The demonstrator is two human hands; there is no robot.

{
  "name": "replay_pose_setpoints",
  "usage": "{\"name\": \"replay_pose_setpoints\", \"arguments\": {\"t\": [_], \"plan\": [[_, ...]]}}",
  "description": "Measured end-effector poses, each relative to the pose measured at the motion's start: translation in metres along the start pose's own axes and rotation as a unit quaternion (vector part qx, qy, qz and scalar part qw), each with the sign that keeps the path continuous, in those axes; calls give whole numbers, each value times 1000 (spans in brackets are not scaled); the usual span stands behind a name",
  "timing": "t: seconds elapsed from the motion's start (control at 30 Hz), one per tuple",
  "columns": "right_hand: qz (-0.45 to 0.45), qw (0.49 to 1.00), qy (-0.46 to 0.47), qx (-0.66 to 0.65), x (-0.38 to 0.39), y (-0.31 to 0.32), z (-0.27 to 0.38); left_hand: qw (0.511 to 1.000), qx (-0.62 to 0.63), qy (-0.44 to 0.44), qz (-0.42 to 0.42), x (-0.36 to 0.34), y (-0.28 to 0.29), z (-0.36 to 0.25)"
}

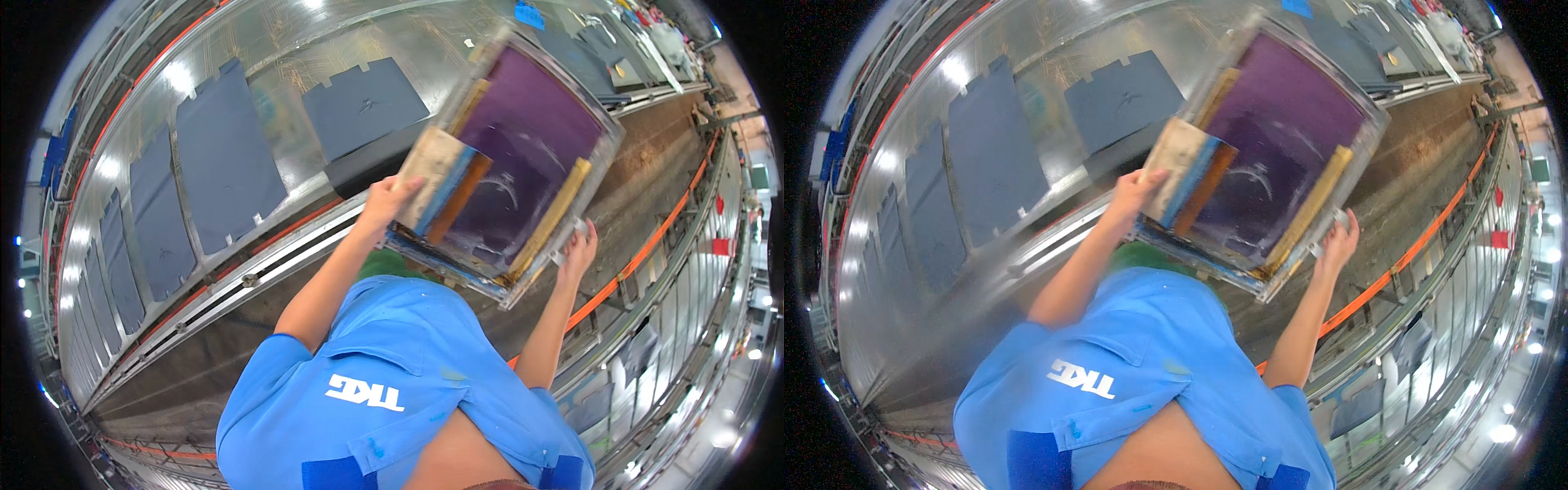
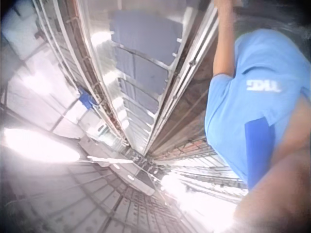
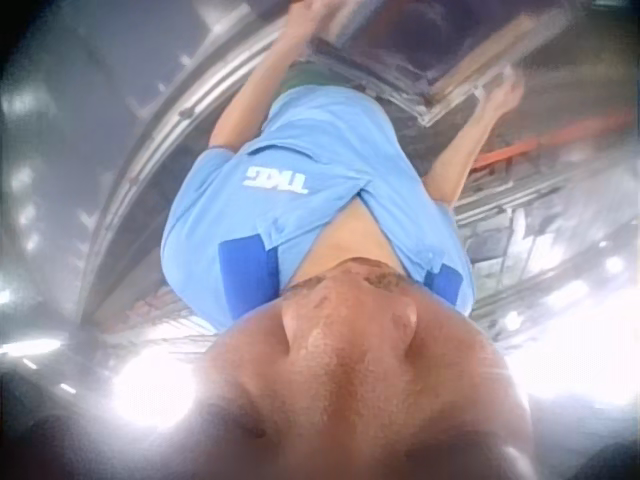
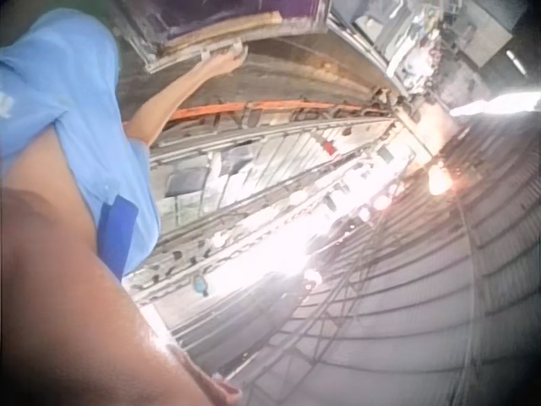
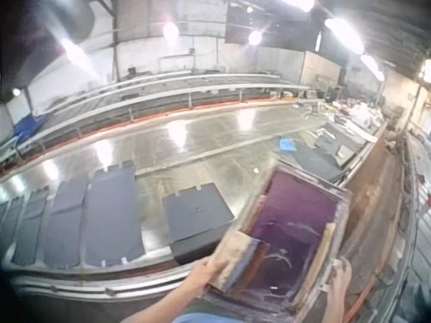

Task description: The person uses a squeegee to spread purple ink across a screen-printing frame placed over a garment on a conveyor. They repeatedly pull the squeegee across the screen, then lift the frame and walk to a workbench to pour more ink into the screen before continuing.

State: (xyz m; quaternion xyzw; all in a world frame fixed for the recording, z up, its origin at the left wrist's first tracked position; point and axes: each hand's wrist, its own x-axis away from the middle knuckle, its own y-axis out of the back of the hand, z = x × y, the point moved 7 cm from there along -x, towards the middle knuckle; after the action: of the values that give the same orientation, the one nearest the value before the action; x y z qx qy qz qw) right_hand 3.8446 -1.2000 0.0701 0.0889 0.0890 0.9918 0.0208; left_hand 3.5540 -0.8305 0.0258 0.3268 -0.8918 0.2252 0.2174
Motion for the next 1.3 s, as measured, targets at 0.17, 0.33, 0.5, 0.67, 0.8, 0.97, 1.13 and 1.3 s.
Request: {"name": "replay_pose_setpoints", "arguments": {"t": [0.17, 0.33, 0.5, 0.67, 0.8, 0.97, 1.13, 1.3], "plan": [[224, 973, 58, 15, -38, -179, 59, 982, 131, -15, -134, -15, 74, 6], [287, 949, 104, 78, -66, -305, 76, 949, 229, -64, -205, -45, 113, -6], [359, 919, 133, 95, -56, -402, 54, 917, 284, -77, -268, -34, 157, 22], [368, 908, 162, 118, -64, -488, 43, 891, 304, -86, -326, -40, 175, 36], [307, 876, 324, 181, -97, -546, 20, 881, 342, -81, -316, -66, 170, 31], [323, 882, 250, 235, -116, -574, -19, 864, 350, -82, -352, -79, 168, 45], [335, 873, 299, 189, -130, -549, -45, 873, 317, -51, -368, -95, 175, 66], [392, 875, 223, 173, -113, -551, -41, 859, 299, -100, -402, -88, 165, 67]]}}
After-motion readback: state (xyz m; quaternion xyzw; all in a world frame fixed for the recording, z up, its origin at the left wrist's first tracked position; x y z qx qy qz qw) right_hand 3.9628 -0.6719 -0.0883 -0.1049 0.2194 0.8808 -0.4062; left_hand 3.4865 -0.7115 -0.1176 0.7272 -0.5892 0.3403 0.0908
